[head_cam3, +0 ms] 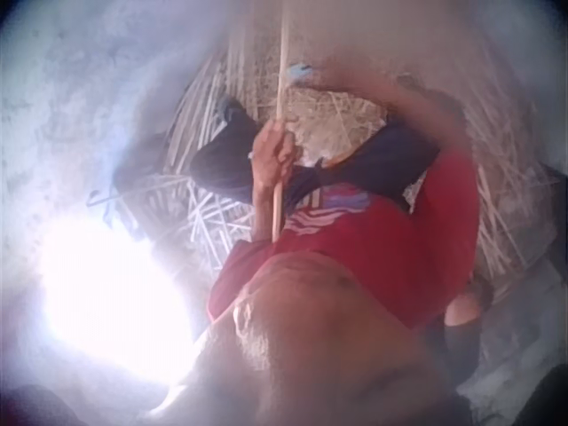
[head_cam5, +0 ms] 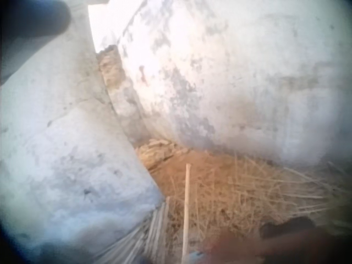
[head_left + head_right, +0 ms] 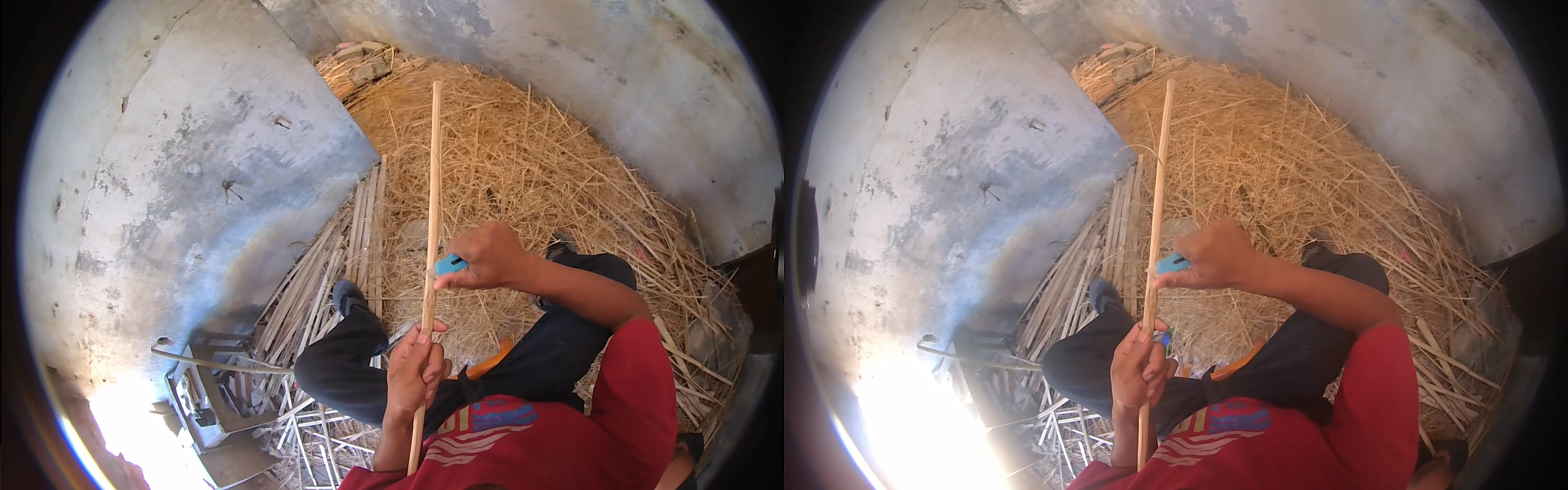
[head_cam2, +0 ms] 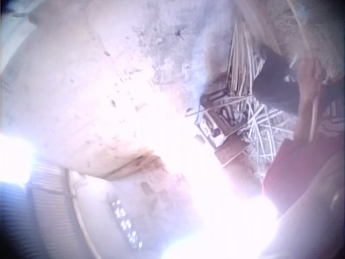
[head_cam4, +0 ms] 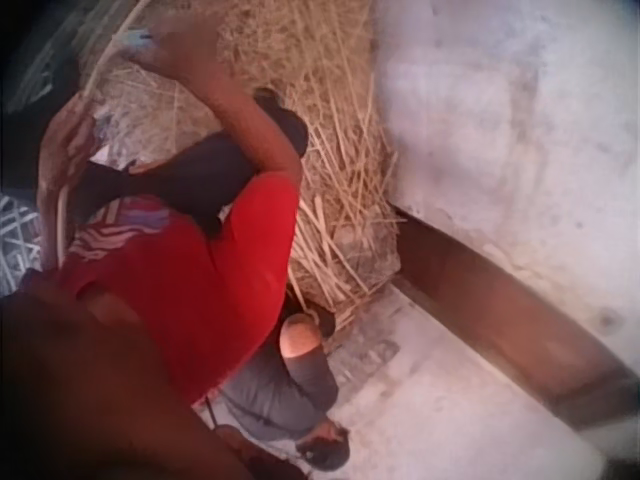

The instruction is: The person sits on a straw-covered floor and uses a small knife to shave the surface of a long bamboo stick. They hold the stick with their left hand and scrape along its length with the knife in their right hand, removing thin strips of material.

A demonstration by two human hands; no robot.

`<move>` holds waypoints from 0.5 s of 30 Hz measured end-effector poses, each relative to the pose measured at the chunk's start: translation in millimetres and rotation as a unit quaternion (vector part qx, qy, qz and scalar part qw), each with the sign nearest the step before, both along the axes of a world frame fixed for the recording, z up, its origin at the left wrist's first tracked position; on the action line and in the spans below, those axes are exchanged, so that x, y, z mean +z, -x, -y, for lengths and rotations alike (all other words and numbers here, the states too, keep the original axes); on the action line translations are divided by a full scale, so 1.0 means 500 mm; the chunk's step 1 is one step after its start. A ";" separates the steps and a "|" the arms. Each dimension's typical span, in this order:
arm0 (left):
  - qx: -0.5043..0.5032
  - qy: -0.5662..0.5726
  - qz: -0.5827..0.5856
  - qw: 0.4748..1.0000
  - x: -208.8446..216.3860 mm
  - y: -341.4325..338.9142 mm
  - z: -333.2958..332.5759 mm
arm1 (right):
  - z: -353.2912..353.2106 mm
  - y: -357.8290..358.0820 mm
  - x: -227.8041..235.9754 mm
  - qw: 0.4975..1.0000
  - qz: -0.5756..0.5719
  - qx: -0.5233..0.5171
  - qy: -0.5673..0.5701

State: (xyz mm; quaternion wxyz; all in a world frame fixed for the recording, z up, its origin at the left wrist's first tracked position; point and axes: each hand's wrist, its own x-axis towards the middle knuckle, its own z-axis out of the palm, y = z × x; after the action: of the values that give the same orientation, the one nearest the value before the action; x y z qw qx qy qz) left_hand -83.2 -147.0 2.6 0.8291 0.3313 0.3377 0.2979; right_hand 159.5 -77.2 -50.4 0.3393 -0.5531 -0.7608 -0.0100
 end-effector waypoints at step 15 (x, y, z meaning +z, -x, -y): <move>-0.060 -0.080 -0.068 0.993 -0.028 0.025 0.032 | -0.026 -0.043 -0.005 0.999 -0.028 -0.023 -0.031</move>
State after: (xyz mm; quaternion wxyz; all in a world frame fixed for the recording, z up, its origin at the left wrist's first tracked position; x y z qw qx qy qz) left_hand -95.5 -163.0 -11.6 0.7914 0.4355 0.3479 0.2510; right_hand 181.1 -64.0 -52.8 0.3773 -0.5596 -0.7375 -0.0261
